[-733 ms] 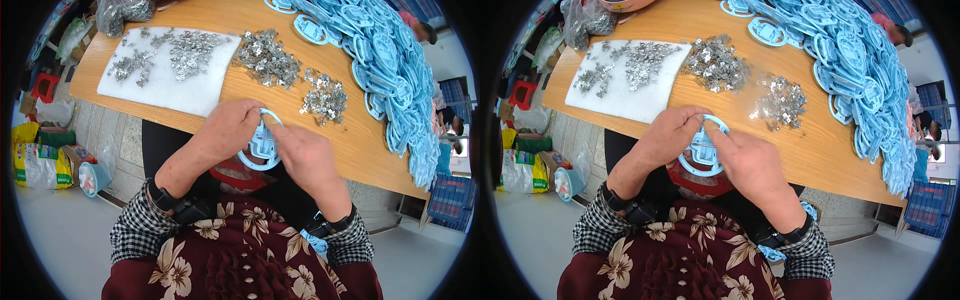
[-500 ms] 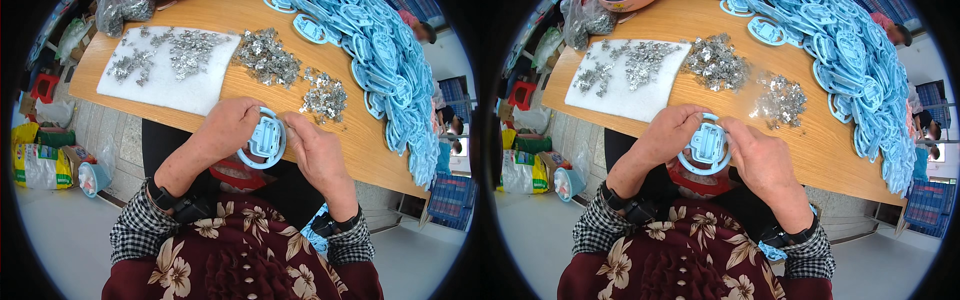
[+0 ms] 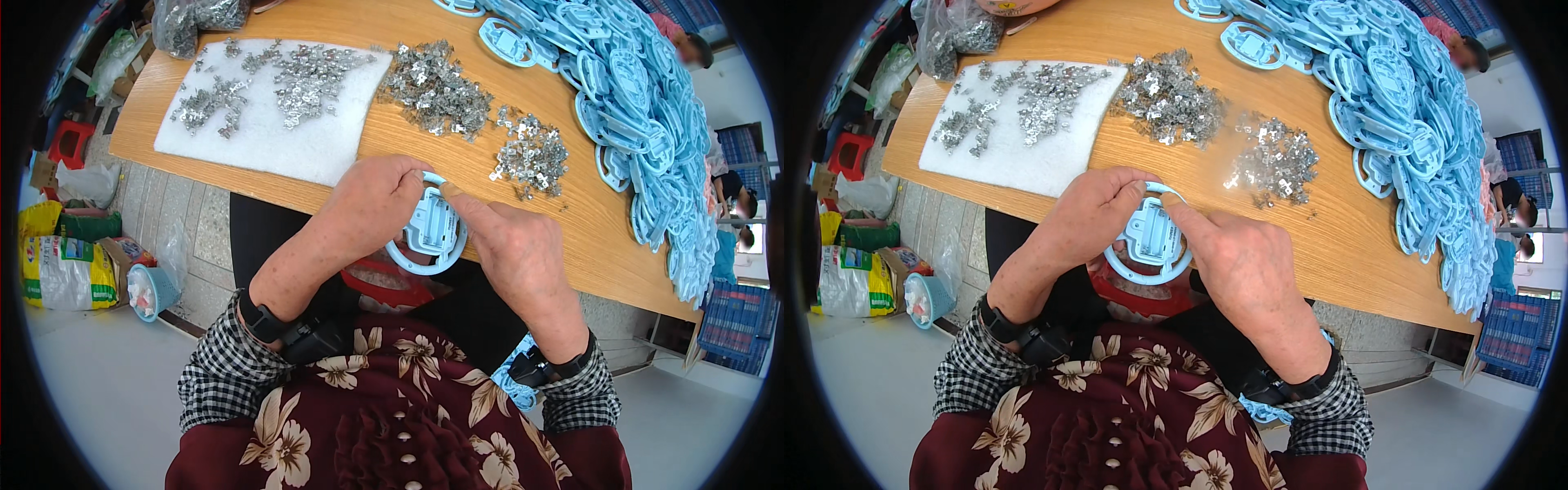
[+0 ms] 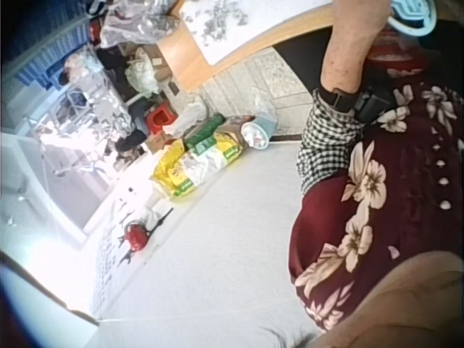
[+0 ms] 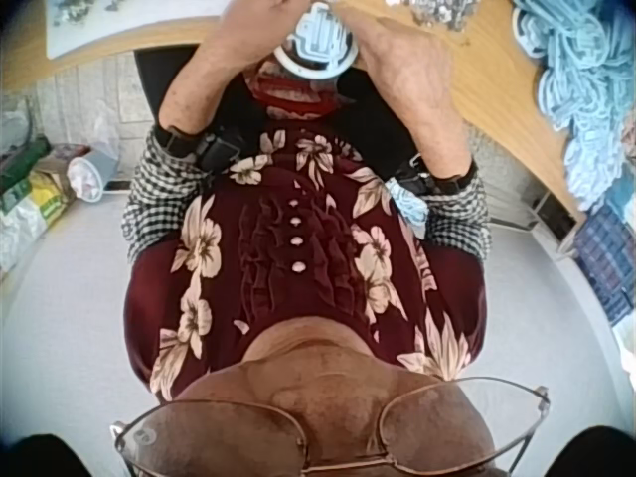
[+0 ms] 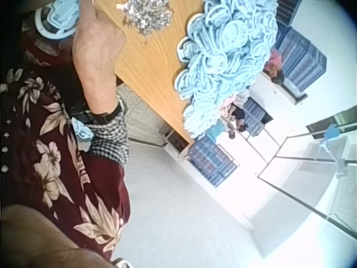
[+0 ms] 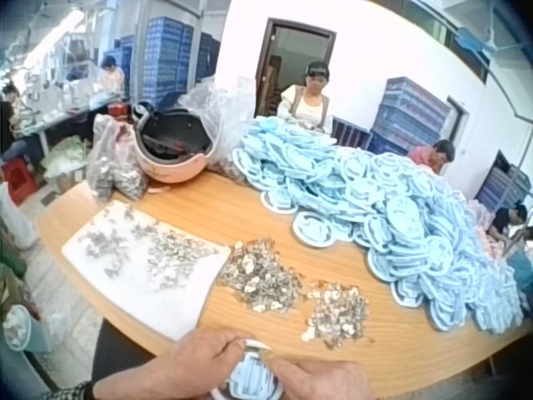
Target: Manually assemble small metal components onto a blue circular plastic base.
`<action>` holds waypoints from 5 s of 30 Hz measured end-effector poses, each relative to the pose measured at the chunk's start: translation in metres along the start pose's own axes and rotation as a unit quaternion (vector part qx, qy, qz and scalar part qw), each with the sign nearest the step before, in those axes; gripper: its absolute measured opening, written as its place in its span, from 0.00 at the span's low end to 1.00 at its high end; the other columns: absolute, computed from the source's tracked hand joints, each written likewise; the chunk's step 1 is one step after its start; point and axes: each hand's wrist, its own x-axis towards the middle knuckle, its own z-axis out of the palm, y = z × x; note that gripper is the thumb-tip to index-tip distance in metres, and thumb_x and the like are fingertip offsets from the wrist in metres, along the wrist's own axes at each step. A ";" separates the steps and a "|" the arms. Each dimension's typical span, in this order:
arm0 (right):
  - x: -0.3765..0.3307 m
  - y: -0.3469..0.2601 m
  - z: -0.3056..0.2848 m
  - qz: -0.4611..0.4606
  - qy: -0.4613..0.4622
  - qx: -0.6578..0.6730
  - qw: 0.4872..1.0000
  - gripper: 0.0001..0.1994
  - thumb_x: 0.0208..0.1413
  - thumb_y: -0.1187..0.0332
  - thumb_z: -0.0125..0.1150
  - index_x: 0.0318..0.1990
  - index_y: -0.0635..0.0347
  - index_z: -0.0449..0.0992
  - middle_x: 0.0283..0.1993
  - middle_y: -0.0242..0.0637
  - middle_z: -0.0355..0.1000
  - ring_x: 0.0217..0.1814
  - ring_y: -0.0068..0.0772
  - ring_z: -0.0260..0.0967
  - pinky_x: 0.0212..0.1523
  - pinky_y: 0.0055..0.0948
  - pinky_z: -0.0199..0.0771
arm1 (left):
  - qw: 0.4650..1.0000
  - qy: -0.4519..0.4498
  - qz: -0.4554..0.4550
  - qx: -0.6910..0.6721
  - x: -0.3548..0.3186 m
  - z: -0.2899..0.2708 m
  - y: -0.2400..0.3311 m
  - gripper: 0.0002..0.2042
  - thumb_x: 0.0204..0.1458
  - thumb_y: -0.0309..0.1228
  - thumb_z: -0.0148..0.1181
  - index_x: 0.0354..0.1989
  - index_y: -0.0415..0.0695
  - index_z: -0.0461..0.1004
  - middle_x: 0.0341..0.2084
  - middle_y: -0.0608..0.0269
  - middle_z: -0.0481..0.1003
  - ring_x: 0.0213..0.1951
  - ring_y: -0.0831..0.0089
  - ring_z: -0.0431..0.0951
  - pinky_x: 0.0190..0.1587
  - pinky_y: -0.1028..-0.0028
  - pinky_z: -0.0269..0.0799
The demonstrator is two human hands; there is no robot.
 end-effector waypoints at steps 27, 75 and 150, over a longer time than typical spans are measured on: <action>0.005 0.019 -0.014 0.091 -0.052 0.225 0.969 0.12 0.62 0.63 0.58 0.43 0.64 0.75 0.24 0.37 0.69 0.21 0.40 0.63 0.27 0.37 0.66 | 0.994 -0.015 -0.018 -0.107 -0.011 -0.002 0.003 0.15 0.67 0.31 0.45 0.54 0.36 0.74 0.34 0.64 0.79 0.35 0.84 0.77 0.37 0.81 0.74; -0.056 0.030 -0.003 0.172 -0.049 0.704 0.687 0.14 0.68 0.64 0.54 0.50 0.67 0.75 0.33 0.26 0.72 0.32 0.15 0.66 0.36 0.18 0.69 | 0.738 -0.342 -0.048 -0.580 -0.019 0.043 -0.004 0.30 0.62 0.46 0.53 0.64 0.35 0.63 0.45 0.33 0.74 0.36 0.43 0.82 0.32 0.55 0.85; -0.163 0.177 0.025 0.441 0.166 0.048 0.880 0.12 0.70 0.64 0.50 0.47 0.65 0.70 0.41 0.34 0.69 0.43 0.25 0.64 0.49 0.26 0.67 | 0.926 -0.200 -0.109 0.300 -0.130 0.052 -0.277 0.15 0.52 0.41 0.61 0.40 0.43 0.83 0.38 0.50 0.82 0.44 0.57 0.82 0.50 0.61 0.74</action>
